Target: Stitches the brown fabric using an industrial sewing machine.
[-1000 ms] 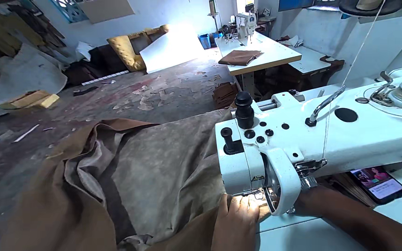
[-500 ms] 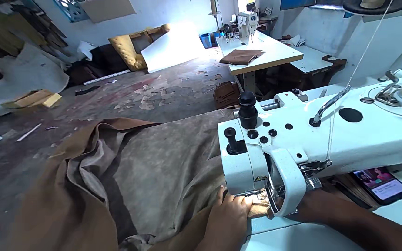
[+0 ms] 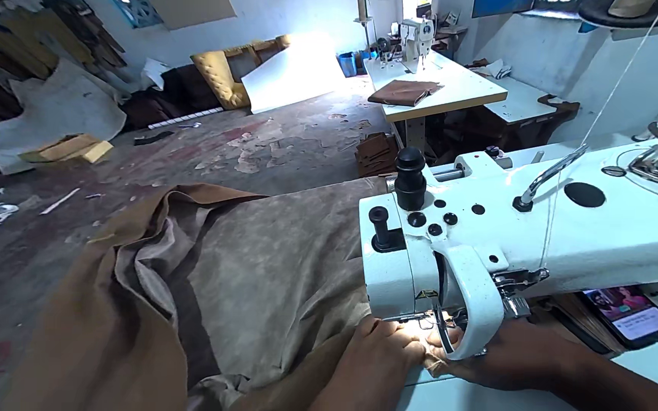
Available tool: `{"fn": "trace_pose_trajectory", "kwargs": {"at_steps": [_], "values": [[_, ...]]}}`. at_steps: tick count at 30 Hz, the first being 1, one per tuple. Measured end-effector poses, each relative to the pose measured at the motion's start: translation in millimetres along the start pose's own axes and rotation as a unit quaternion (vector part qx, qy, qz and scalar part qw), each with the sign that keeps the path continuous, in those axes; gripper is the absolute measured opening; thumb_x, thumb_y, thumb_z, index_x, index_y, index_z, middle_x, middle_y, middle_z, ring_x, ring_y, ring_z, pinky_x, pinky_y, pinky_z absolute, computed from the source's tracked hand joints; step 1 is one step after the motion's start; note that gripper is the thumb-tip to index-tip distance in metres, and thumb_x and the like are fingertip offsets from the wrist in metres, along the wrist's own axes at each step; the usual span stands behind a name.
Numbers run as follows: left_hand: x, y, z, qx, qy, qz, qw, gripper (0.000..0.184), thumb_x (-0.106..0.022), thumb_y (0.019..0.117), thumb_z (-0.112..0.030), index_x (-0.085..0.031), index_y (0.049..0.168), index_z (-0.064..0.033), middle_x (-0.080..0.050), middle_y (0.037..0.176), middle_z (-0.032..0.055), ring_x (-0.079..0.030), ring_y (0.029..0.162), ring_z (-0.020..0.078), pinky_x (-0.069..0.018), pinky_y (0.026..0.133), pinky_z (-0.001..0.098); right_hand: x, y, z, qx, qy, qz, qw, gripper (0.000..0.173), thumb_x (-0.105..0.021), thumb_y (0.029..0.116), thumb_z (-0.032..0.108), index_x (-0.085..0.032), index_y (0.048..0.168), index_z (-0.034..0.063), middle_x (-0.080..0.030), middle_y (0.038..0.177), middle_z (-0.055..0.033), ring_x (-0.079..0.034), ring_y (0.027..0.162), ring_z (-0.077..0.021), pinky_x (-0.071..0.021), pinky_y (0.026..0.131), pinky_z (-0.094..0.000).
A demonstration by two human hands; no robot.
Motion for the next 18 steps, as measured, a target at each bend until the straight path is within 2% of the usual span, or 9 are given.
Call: {"fn": "trace_pose_trajectory", "kwargs": {"at_steps": [3, 5, 9, 13, 15, 18], "values": [[0.9, -0.3, 2.3, 0.011, 0.001, 0.002, 1.0, 0.022, -0.064, 0.0915, -0.007, -0.078, 0.099, -0.0235, -0.076, 0.099, -0.0031, -0.072, 0.098, 0.0213, -0.0551, 0.087, 0.0476, -8.4, 2.0, 1.4, -0.007, -0.017, 0.0, 1.0, 0.027, -0.055, 0.103, 0.025, -0.077, 0.098, 0.0099, -0.073, 0.087, -0.0077, -0.07, 0.084, -0.0241, -0.0565, 0.077, -0.042], [1.3, 0.2, 4.0, 0.012, -0.004, 0.0, 1.0, 0.022, -0.065, 0.0897, -0.006, -0.078, 0.098, -0.0226, -0.076, 0.099, -0.0023, -0.072, 0.096, 0.022, -0.0553, 0.086, 0.0485, -12.6, 2.2, 1.7, -0.001, -0.049, -0.023, 0.999, 0.025, -0.055, 0.1022, 0.023, -0.077, 0.098, 0.0108, -0.072, 0.086, -0.0068, -0.07, 0.082, -0.0234, -0.0569, 0.074, -0.0403], [-1.2, 2.0, 6.9, 0.021, 0.02, -0.025, 0.999, 0.024, -0.068, 0.0863, -0.005, -0.078, 0.097, -0.0237, -0.076, 0.098, -0.0024, -0.073, 0.096, 0.0222, -0.0562, 0.084, 0.0495, -17.9, 0.8, 1.1, -0.04, -0.048, -0.054, 0.997, 0.026, -0.054, 0.1026, 0.023, -0.077, 0.101, 0.011, -0.074, 0.089, -0.0064, -0.071, 0.085, -0.0218, -0.0579, 0.078, -0.0386], [-1.4, 2.9, 7.8, 0.039, 0.047, -0.051, 0.997, 0.023, -0.069, 0.0868, -0.007, -0.079, 0.099, -0.0246, -0.076, 0.094, -0.0016, -0.074, 0.095, 0.0228, -0.053, 0.094, 0.0577, -23.9, 0.3, 0.9, -0.064, -0.071, -0.081, 0.992, 0.026, -0.053, 0.1033, 0.023, -0.076, 0.103, 0.01, -0.073, 0.09, -0.0078, -0.071, 0.089, -0.0228, -0.0577, 0.082, -0.0385], [-2.1, 3.7, 10.7, 0.035, 0.039, -0.061, 0.997, 0.023, -0.07, 0.0857, -0.008, -0.078, 0.1, -0.0234, -0.074, 0.089, 0.0009, -0.073, 0.093, 0.0255, -0.0525, 0.094, 0.0599, -24.1, -1.1, 1.7, -0.067, -0.086, -0.109, 0.988, 0.024, -0.055, 0.1015, 0.021, -0.076, 0.1, 0.0089, -0.073, 0.088, -0.0083, -0.072, 0.087, -0.0231, -0.0586, 0.08, -0.0381], [-4.4, 3.3, 17.8, 0.024, -0.017, -0.049, 0.998, 0.019, -0.066, 0.0901, -0.013, -0.076, 0.103, -0.0222, -0.072, 0.093, 0.0037, -0.071, 0.098, 0.0288, -0.0498, 0.094, 0.0624, -22.0, -5.4, 0.9, -0.058, -0.124, -0.126, 0.983, 0.021, -0.057, 0.1, 0.02, -0.075, 0.103, 0.0107, -0.074, 0.093, -0.0066, -0.072, 0.092, -0.0216, -0.0587, 0.083, -0.0368]]}}
Point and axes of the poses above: each hand's wrist, its own y-axis towards the middle knuckle, its own x-axis out of the back of the hand, z = x × y, the point moved 2 cm from there along y, towards the middle knuckle
